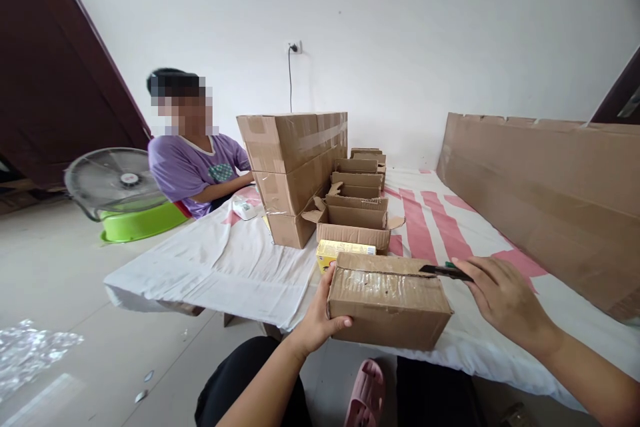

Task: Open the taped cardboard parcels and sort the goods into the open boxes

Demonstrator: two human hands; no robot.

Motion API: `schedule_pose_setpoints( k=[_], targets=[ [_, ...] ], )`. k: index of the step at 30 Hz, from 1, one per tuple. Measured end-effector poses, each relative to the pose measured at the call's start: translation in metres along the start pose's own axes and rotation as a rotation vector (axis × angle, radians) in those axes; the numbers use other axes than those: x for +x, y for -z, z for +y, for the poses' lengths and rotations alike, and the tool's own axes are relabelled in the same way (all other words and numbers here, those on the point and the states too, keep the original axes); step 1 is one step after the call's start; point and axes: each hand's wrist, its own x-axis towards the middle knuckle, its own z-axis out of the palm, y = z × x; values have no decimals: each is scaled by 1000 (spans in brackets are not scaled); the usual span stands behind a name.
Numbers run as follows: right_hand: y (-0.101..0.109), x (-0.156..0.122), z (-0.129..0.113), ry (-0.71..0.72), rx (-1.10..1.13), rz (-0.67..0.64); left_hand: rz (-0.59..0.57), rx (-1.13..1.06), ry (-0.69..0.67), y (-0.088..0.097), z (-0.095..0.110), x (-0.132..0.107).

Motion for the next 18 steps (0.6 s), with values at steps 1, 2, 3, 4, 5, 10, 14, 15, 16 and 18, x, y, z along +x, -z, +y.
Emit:
schedule_pose_setpoints(
  k=[1, 2, 3, 4, 5, 10, 14, 15, 16, 18],
  targets=[
    [0, 2, -1, -12, 6, 18, 10, 38, -19, 0, 1, 0],
    [0, 3, -2, -25, 9, 28, 19, 82, -46, 1, 3, 0],
    [-1, 4, -2, -43, 3, 29, 28, 128, -81, 2, 6, 0],
    [-3, 3, -1, -68, -9, 14, 36, 170, -121, 2, 8, 0],
    [-6, 1, 2, -108, -24, -18, 40, 206, -163, 3, 11, 0],
    [-36, -28, 19, -399, 2, -425, 39, 272, -273, 6, 21, 2],
    [-60, -57, 21, -434, 85, -751, 39, 259, -253, 6, 20, 1],
    [-64, -61, 20, -424, 91, -782, 39, 257, -242, 5, 19, 0],
    [-67, -63, 20, -411, 96, -796, 37, 257, -231, 5, 18, 0],
    [-70, -59, 24, -387, 103, -786, 31, 263, -220, 5, 17, -1]
  ],
)
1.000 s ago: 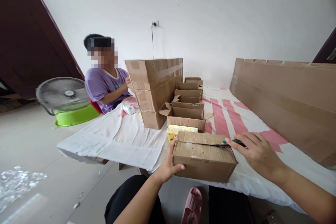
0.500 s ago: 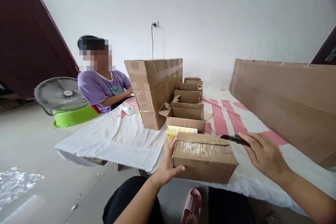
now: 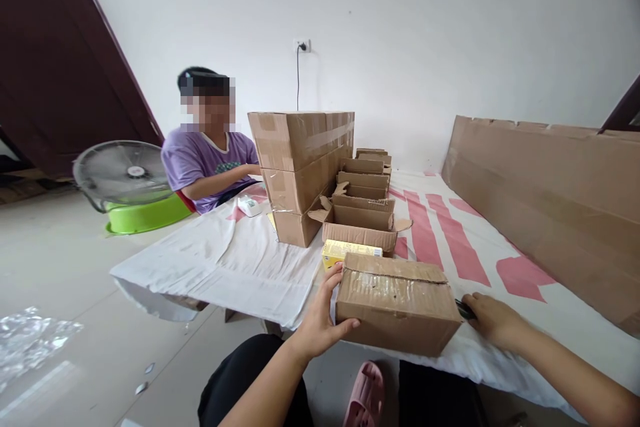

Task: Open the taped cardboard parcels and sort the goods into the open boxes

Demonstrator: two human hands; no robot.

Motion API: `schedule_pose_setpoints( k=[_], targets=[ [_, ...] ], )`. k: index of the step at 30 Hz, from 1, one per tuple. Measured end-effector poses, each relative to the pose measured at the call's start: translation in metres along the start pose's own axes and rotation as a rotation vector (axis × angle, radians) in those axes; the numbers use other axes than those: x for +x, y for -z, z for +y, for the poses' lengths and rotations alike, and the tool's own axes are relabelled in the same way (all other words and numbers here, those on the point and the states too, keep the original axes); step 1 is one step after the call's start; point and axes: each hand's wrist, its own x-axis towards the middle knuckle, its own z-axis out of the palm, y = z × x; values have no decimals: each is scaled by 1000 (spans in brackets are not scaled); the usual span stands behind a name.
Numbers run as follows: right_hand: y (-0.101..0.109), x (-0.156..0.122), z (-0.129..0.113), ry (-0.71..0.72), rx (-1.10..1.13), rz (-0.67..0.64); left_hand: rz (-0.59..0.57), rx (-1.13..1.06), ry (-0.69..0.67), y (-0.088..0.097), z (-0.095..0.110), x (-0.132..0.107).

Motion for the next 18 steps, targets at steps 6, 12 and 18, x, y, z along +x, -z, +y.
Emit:
schedule_pose_setpoints(
  k=[6, 12, 18],
  targets=[
    [62, 36, -20, 77, 25, 240, 22, -13, -46, 0, -2, 2],
    [113, 45, -110, 576, 212, 506, 87, -64, -100, -3, -3, 9],
    [107, 57, -151, 723, 95, 524, 62, -71, -58, -4, 3, 10]
  ],
)
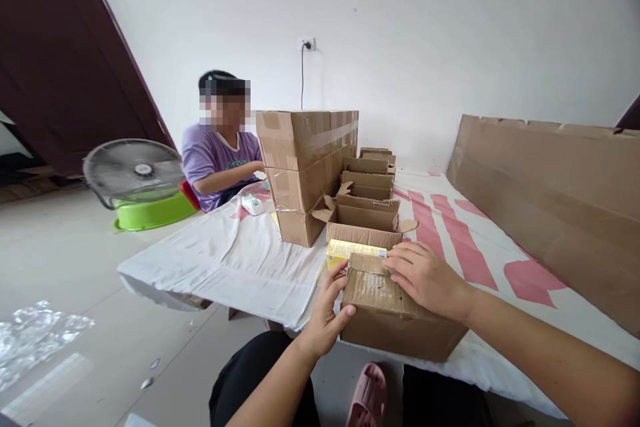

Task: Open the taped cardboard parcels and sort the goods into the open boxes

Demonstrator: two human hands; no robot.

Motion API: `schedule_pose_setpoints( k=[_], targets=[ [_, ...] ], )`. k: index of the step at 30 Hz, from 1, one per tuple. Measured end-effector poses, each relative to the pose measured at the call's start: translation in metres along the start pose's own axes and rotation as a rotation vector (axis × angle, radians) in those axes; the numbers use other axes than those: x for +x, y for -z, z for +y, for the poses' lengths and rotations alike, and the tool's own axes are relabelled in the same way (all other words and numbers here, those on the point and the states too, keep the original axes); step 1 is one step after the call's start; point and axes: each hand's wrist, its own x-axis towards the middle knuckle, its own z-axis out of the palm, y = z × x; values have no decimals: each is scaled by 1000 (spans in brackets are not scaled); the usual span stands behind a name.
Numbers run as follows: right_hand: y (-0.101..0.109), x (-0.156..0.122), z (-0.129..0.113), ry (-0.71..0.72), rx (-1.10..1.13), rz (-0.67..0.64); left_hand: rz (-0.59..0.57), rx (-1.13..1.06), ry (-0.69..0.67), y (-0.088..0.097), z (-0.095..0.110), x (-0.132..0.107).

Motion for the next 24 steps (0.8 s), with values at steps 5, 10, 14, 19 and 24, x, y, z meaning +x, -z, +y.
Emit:
schedule_pose_setpoints(
  k=[5, 10, 14, 19, 24],
  targets=[
    [-4, 7, 3, 162, -130, -4, -21, 51, 4, 2, 4, 0],
    [-7, 11, 6, 173, -132, -70, -40, 145, 3, 2, 8, 0],
    [-12, 10, 8, 88, -53, -149, -28, 204, -20, 1, 11, 1],
    [-14, 9, 4, -30, 76, -275, -45, 301, -100, 4, 12, 3],
    [-2, 25, -2, -222, 242, -386, -43, 338, -130, 5, 11, 5]
  ],
)
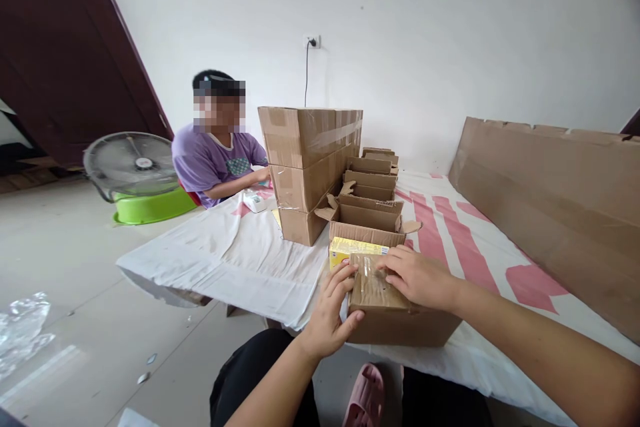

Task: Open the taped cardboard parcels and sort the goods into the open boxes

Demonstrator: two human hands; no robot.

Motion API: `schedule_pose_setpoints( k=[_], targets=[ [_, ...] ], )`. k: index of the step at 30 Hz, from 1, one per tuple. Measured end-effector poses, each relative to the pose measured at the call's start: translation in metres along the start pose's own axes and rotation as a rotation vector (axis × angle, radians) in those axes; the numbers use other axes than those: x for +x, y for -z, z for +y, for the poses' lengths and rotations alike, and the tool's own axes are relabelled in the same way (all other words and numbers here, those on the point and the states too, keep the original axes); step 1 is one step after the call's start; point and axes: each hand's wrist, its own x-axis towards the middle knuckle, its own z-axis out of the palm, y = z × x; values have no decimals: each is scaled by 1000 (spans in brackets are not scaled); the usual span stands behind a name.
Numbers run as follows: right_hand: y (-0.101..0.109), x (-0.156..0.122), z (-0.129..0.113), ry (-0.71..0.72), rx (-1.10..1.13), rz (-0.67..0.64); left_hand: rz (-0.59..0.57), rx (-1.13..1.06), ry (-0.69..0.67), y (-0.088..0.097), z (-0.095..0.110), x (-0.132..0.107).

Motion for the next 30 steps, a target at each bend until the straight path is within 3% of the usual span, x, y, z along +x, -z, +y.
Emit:
schedule_pose_setpoints(
  k=[3, 7, 22, 30],
  targets=[
    [10, 8, -3, -61, 84, -100, 10, 0, -3, -1, 0, 1],
    [11, 17, -2, -20, 110, -202, 10, -6, -6, -2, 1, 1],
    [1, 22, 7, 182, 150, -122, 7, 19, 0, -2, -2, 0],
    [-2, 33, 11, 252, 44, -134, 16, 43, -16, -1, -2, 2]
  ],
)
